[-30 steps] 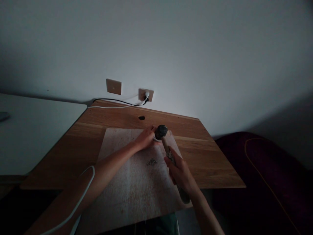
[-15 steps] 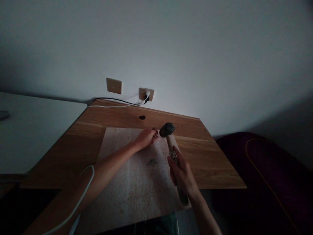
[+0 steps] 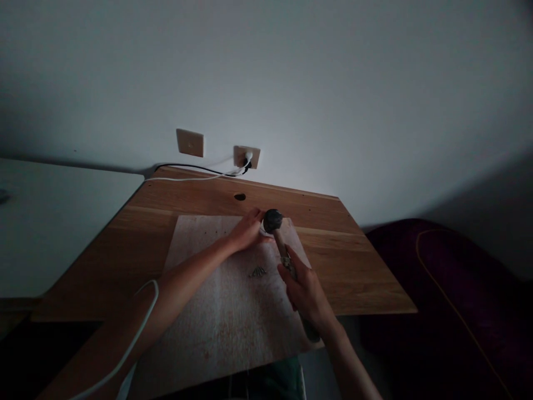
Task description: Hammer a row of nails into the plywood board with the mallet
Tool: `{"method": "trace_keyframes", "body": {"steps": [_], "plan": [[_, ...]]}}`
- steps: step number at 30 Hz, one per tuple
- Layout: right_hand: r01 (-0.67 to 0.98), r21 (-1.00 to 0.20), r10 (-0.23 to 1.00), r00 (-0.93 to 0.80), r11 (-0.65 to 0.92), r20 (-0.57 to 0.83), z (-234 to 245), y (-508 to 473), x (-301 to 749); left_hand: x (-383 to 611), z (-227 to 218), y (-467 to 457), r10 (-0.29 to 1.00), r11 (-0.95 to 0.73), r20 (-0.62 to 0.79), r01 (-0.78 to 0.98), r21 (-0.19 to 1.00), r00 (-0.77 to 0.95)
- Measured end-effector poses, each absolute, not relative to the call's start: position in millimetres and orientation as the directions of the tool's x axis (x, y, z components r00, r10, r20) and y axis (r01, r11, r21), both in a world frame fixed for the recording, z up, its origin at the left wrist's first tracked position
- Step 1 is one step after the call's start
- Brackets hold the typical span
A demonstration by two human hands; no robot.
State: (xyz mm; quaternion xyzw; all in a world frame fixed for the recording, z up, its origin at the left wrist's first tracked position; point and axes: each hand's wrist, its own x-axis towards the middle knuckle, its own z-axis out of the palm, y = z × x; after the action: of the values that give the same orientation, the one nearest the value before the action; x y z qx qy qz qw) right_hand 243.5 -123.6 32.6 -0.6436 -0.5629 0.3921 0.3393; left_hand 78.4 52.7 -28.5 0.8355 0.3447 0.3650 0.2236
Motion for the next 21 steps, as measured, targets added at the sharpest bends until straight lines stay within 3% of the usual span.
{"method": "trace_keyframes", "body": {"steps": [14,21], "plan": [[0.511,-0.855,0.996,0.067,-0.087,-0.062,34,-125,242,78,-31,55,0.733,-0.671,0.461,0.424,0.608,0.500],[0.321,-0.929,0.972,0.198,-0.184,-0.124,18,-143,259,78,-31,55,0.749,-0.655,0.442,0.454,0.604,0.493]]}}
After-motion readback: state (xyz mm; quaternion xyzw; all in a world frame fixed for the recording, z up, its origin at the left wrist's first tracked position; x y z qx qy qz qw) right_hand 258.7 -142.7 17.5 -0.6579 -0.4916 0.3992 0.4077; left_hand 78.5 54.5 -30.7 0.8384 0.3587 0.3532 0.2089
